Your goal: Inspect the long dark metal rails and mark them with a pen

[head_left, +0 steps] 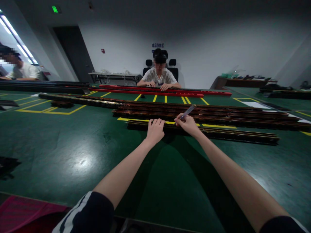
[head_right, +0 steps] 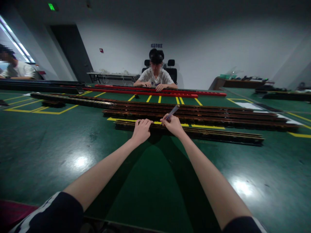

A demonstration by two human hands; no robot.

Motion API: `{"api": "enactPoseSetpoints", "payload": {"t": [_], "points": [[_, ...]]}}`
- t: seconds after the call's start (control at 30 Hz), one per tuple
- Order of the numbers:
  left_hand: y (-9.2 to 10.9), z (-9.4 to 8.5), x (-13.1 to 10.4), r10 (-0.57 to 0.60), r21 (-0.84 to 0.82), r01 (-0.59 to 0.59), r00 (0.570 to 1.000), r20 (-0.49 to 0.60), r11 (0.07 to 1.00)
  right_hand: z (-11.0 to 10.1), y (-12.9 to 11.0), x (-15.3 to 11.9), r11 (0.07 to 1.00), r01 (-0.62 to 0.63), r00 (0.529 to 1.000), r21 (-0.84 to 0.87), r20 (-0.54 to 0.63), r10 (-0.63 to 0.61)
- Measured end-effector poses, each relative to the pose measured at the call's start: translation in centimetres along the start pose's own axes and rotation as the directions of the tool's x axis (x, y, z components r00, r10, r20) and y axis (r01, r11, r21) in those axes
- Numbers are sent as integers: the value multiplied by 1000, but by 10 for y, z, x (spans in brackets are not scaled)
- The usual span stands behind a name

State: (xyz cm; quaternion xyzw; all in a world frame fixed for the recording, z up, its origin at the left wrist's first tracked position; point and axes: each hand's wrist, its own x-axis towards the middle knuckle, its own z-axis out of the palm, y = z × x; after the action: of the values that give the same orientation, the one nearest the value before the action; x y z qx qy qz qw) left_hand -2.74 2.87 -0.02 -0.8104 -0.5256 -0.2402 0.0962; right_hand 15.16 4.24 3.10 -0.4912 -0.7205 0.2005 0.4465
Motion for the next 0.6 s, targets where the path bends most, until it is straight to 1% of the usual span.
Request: {"api": "enactPoseSetpoints", "payload": {"t": [0.43, 0.6], "points": [[-2, -2, 0, 5, -50, -5, 1000, 14, 999, 1, -4, -2, 1000, 20, 999, -18, 27, -19], [-1, -1, 0, 9, -40, -9, 1000, -2, 999, 1, -5, 0, 999, 33, 999, -39, 19, -32]]}}
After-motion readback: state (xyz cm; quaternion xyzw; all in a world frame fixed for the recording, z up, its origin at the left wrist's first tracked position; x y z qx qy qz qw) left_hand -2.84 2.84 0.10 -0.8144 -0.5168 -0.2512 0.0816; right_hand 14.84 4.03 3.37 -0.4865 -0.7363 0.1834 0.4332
